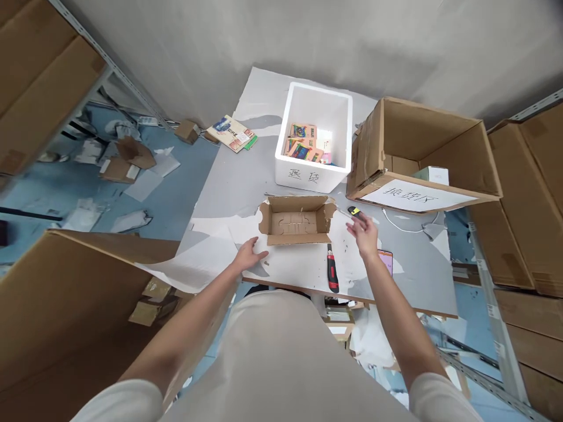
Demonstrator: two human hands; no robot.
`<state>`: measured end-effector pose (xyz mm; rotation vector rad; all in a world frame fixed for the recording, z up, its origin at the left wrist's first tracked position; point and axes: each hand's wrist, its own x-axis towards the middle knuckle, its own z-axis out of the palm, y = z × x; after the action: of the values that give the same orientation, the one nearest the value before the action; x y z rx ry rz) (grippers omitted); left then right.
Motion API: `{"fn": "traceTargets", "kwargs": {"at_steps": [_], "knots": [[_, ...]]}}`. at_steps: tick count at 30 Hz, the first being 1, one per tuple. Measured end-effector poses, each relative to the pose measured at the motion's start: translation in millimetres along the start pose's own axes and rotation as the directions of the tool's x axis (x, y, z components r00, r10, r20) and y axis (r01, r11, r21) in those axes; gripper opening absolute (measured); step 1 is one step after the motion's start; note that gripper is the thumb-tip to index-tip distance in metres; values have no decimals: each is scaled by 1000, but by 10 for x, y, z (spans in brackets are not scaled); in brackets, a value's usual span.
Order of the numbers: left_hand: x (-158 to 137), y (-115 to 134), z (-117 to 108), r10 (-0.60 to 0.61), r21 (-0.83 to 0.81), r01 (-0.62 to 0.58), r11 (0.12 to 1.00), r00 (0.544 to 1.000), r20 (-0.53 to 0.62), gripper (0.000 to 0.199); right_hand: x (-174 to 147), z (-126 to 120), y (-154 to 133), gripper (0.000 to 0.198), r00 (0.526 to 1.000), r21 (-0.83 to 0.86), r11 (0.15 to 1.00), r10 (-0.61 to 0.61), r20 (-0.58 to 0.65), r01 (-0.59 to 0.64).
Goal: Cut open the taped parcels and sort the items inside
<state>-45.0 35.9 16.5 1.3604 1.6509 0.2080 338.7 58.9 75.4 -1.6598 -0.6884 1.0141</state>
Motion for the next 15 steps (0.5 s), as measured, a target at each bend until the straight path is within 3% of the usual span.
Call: {"fn": "traceTargets", "kwargs": {"at_steps": [2,4,7,10,13,15], "knots": [[61,55,-58,33,167,-36,985,999,19,86,-173,-163,310,60,993,-92,990,114,28,-111],[42,49,-140,-10,379,7,925,1000,7,94,-284,-220,558,65,980,-192,967,184,75,-167],[-140,-149,-262,-209,643,214,735,974,-84,119,-365,-192,794,70,974,-300,944,182,134,-135],[-418,-515,-335,-387,763,343,548,912,-132,141,-415,-115,912,72,970,-329,939,165,177,-100],[-660,-851,-382,-440,776,389,496,883,-162,123,-467,-38,983,68,964,-364,925,185,188,-107],[-762,-981,-435,-421,745,383,546,894,-151,81,-495,2,1020,64,961,-397,910,205,187,-117]]}}
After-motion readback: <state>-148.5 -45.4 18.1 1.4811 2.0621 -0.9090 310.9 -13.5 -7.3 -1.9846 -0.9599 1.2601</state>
